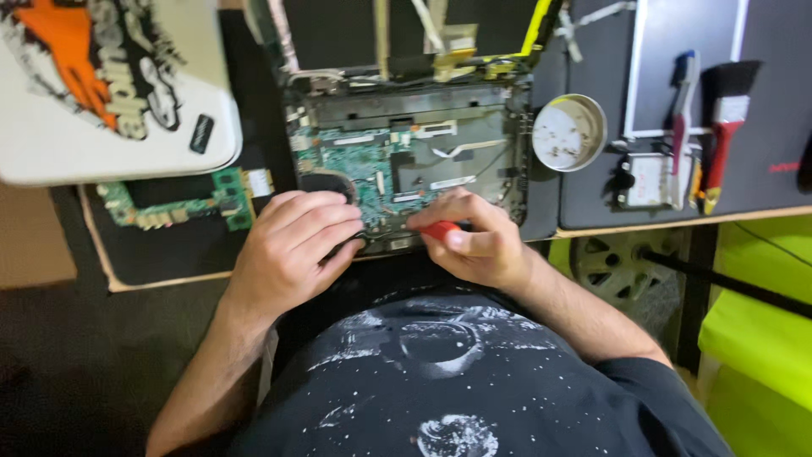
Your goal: The person uses a screwdriver to remove screws from a circuit board and places them into a small metal container. They then lift the circuit board, flip it over, and place it back into the device chassis. The person continues to use the screwdriver to secure the board with screws.
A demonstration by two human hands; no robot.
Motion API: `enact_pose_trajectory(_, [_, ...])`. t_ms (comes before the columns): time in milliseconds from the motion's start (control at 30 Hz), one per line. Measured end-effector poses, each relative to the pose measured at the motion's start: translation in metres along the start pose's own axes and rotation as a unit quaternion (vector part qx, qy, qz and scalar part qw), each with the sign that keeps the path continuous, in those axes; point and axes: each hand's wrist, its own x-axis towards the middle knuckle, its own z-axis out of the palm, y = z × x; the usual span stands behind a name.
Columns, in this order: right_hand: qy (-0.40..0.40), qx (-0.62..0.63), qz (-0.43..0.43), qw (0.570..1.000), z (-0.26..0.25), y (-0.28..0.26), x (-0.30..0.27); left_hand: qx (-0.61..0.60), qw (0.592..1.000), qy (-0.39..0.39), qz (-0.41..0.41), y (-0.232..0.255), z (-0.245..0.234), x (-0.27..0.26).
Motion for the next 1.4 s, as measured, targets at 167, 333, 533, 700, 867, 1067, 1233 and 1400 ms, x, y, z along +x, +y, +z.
enact_pose_trajectory(167, [0.018, -0.029, -0.002, 0.999, 0.002, 0.009, -0.023, 0.003, 1.0, -0.006, 0.003, 0.003, 0.0, 0.003])
enact_pose_trajectory(333, [0.034, -0.04, -0.027, 0.998, 0.005, 0.011, -0.027, 0.011, 1.0, -0.004, 0.004, 0.002, 0.003, 0.001])
enact_pose_trajectory(533, [0.003, -0.032, -0.037, 0.999, 0.002, 0.013, -0.025, 0.012, 1.0, -0.023, -0.008, 0.004, 0.001, 0.004])
enact_pose_trajectory(700, [-0.01, -0.017, -0.028, 0.999, 0.003, 0.033, -0.055, 0.026, 0.999, -0.026, -0.019, 0.003, 0.004, -0.002])
enact_pose_trajectory(867, [-0.01, -0.027, -0.037, 0.999, 0.001, 0.015, -0.028, 0.029, 0.999, -0.031, -0.018, 0.004, 0.003, 0.001])
enact_pose_trajectory(1067, [-0.013, -0.025, -0.031, 0.999, -0.003, 0.012, -0.03, 0.035, 0.999, -0.014, -0.013, 0.005, 0.006, 0.003])
enact_pose_trajectory(1233, [-0.019, -0.024, -0.037, 0.999, -0.001, 0.017, -0.03, 0.046, 0.999, -0.005, -0.021, 0.008, 0.009, 0.005])
enact_pose_trajectory(1400, [-0.006, -0.043, -0.05, 0.998, 0.006, 0.03, -0.049, 0.047, 0.999, 0.023, -0.015, 0.006, 0.015, 0.005])
